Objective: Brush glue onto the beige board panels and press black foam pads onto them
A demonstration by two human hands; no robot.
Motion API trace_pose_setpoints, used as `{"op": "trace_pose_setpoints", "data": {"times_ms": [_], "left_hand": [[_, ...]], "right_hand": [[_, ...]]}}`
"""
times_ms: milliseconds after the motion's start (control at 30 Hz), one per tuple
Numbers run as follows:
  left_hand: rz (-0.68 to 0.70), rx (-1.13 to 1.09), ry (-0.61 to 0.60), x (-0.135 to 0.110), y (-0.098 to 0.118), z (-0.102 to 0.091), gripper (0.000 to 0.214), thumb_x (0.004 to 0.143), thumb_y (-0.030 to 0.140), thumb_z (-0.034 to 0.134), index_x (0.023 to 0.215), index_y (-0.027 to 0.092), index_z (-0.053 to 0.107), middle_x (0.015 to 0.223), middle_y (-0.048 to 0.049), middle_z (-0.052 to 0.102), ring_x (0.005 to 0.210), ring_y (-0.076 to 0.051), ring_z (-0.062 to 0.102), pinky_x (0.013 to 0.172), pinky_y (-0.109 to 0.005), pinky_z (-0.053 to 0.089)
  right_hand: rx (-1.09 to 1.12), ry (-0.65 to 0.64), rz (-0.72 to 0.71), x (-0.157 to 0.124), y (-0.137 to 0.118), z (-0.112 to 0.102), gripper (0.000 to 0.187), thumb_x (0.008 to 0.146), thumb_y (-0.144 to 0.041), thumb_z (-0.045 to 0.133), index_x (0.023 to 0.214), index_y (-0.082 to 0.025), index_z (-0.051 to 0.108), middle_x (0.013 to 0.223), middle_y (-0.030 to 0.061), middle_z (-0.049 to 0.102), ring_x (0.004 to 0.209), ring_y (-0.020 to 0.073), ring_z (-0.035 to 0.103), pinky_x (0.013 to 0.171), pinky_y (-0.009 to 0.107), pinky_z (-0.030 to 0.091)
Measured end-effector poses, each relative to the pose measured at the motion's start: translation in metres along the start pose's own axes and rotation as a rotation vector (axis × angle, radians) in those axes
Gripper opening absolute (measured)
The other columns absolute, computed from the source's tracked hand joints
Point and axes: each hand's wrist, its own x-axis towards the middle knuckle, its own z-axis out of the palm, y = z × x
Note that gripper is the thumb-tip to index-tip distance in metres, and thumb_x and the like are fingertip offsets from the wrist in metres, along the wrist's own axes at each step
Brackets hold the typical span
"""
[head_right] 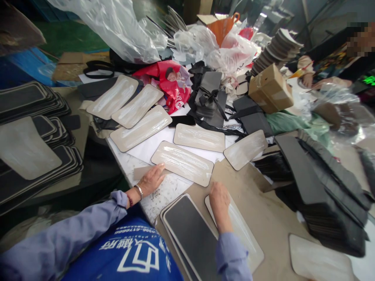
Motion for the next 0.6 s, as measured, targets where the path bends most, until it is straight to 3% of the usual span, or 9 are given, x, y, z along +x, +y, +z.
{"op": "trace_pose_setpoints", "data": {"times_ms": [100,167,233,333,433,600], "left_hand": [[0.073,-0.078,-0.104,-0.012,0.027,-0.009,0.025,0.087,0.026,0.038,0.103,0.011,0.052,0.096,-0.0127,0.062,0.092,-0.021,0.059,0.083,-0.037,0.051],[0.207,-0.176,-0.230,-0.023,0.046,-0.010,0.023,0.086,0.025,0.039,0.099,0.012,0.053,0.091,-0.0105,0.063,0.087,-0.018,0.059,0.081,-0.033,0.051],[0.416,-0.270,-0.346,-0.033,0.060,-0.006,0.025,0.083,0.026,0.045,0.102,0.013,0.054,0.100,-0.0118,0.062,0.096,-0.020,0.057,0.086,-0.033,0.049],[0.670,-0.351,-0.455,-0.043,0.064,0.006,0.043,0.076,0.033,0.056,0.115,0.015,0.050,0.122,-0.0153,0.053,0.118,-0.026,0.045,0.099,-0.041,0.039],[0.758,-0.391,-0.482,-0.045,0.057,0.016,0.053,0.073,0.040,0.060,0.119,0.017,0.049,0.127,-0.0159,0.050,0.122,-0.028,0.040,0.102,-0.045,0.033],[0.729,-0.510,-0.425,-0.045,0.052,0.013,0.042,0.080,0.041,0.044,0.112,0.016,0.057,0.109,-0.0132,0.063,0.109,-0.029,0.053,0.102,-0.045,0.034]], "right_hand": [[0.289,-0.021,-0.138,-0.035,-0.006,0.014,0.031,0.089,-0.028,0.027,0.094,-0.016,0.055,0.086,0.0104,0.063,0.082,0.0201,0.059,0.072,0.031,0.043],[0.529,-0.006,-0.224,-0.058,-0.016,0.027,0.033,0.089,-0.027,0.026,0.108,-0.016,0.051,0.095,0.0093,0.063,0.089,0.0184,0.059,0.078,0.031,0.045],[0.665,0.034,-0.285,-0.074,-0.027,0.040,0.038,0.089,-0.029,0.026,0.117,-0.014,0.047,0.101,0.0103,0.063,0.094,0.0182,0.058,0.083,0.033,0.045],[0.659,0.146,-0.349,-0.087,-0.041,0.053,0.041,0.090,-0.035,0.028,0.116,-0.013,0.050,0.108,0.0133,0.061,0.101,0.0209,0.056,0.089,0.039,0.043],[0.614,0.225,-0.420,-0.092,-0.053,0.058,0.041,0.091,-0.034,0.028,0.118,-0.014,0.051,0.113,0.0142,0.058,0.109,0.0227,0.051,0.093,0.044,0.041],[0.633,0.152,-0.526,-0.100,-0.072,0.055,0.041,0.092,-0.029,0.028,0.125,-0.015,0.047,0.125,0.0113,0.052,0.119,0.0213,0.044,0.101,0.045,0.035]]}}
